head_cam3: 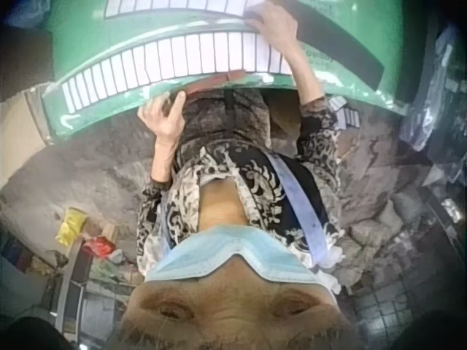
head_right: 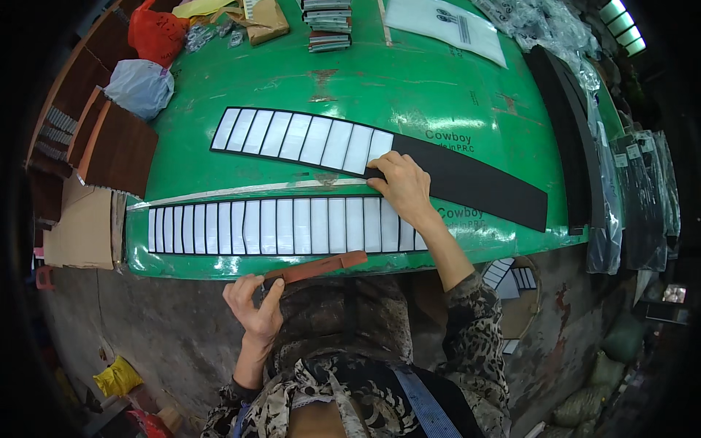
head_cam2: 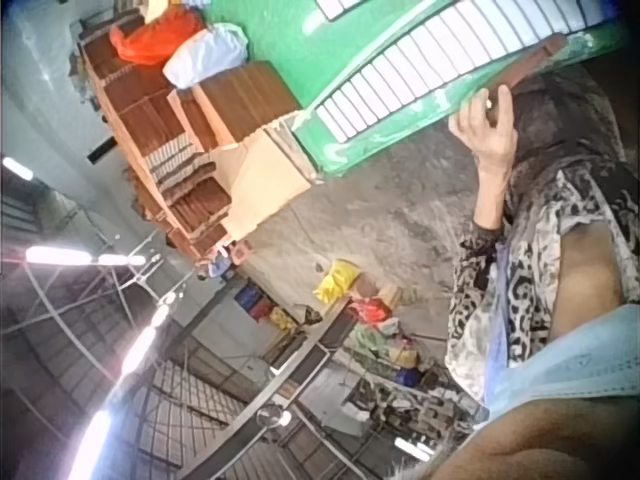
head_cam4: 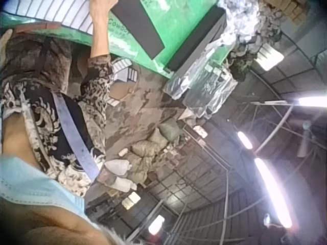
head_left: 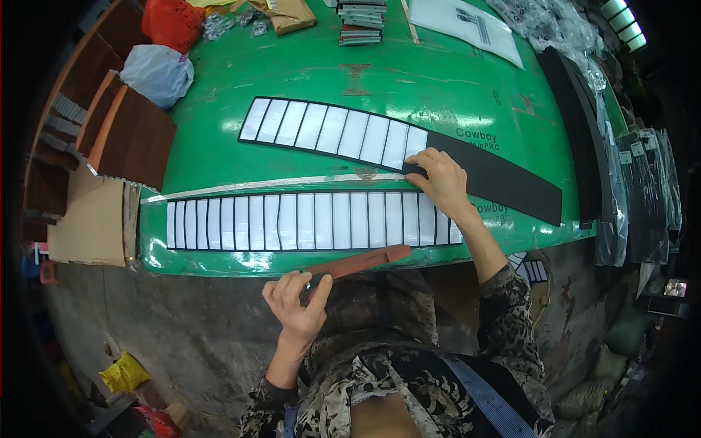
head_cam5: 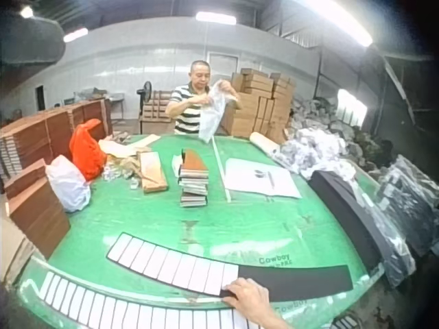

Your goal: Applying small white rectangular labels to black strips and brown furniture components.

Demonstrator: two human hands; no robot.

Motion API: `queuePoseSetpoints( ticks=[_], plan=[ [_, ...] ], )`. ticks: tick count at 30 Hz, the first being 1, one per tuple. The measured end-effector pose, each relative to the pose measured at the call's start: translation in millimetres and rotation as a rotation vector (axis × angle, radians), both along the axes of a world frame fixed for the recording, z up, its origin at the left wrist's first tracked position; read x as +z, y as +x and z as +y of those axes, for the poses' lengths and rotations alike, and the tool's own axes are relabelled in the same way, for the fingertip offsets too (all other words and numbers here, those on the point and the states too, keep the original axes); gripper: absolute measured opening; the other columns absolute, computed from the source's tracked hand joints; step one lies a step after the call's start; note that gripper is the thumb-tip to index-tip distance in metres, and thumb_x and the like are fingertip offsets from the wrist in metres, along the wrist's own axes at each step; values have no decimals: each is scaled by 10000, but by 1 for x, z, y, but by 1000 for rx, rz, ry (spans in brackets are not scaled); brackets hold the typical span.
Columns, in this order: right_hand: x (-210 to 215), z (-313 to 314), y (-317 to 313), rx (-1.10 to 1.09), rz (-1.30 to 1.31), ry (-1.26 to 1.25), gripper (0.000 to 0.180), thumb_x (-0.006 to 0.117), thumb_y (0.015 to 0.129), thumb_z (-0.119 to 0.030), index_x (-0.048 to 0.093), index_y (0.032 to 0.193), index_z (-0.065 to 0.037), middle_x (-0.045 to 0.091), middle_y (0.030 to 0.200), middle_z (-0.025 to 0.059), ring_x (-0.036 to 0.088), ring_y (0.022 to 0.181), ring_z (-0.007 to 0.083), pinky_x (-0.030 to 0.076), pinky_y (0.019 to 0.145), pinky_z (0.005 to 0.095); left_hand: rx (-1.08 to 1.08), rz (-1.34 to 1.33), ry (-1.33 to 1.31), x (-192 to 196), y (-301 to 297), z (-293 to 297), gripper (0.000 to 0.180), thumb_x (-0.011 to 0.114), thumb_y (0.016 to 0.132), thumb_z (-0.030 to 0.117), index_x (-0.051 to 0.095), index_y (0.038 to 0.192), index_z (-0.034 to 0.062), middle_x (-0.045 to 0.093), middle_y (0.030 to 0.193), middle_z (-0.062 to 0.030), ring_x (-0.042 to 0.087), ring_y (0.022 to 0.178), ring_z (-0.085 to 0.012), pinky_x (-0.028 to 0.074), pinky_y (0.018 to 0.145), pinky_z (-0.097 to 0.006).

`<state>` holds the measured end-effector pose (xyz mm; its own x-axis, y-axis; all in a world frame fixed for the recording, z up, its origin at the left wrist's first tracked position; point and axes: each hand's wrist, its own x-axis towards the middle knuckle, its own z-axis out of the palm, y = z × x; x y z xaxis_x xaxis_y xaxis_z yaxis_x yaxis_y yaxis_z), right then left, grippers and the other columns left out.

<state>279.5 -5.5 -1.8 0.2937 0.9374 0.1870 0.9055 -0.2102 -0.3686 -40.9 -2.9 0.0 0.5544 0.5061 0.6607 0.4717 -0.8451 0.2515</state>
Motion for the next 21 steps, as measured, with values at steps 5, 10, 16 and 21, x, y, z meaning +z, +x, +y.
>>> queuePoseSetpoints(
  ticks=[5,10,16,21],
  plan=[
    [8,2,0,-12,35,-43,270,744,710,-169,600,934,-127,552,919,10,560,817,215,468,685,360,-44,88,36,5,10,-3,246,649,685,50,704,903,149,550,1023,-65,510,965,-253,331,814,-399],
    [10,3,2,-16,46,-73,298,756,698,-171,562,921,-128,512,976,12,554,852,220,466,685,365,-46,122,-33,8,11,-6,267,647,649,27,708,881,145,564,1036,-64,506,986,-248,321,819,-399],
    [8,1,3,-84,113,-56,371,792,652,-153,529,911,-113,501,988,28,544,883,202,474,709,347,-16,129,-29,9,13,-8,253,665,639,60,708,866,163,570,1034,-31,512,994,-204,308,815,-381],
    [-11,-10,15,-153,524,211,330,781,686,-110,525,892,-77,500,937,10,553,826,157,489,681,295,7,137,-14,13,15,-13,249,682,641,75,705,869,172,572,1036,-15,519,991,-182,305,808,-373]
  ],
)
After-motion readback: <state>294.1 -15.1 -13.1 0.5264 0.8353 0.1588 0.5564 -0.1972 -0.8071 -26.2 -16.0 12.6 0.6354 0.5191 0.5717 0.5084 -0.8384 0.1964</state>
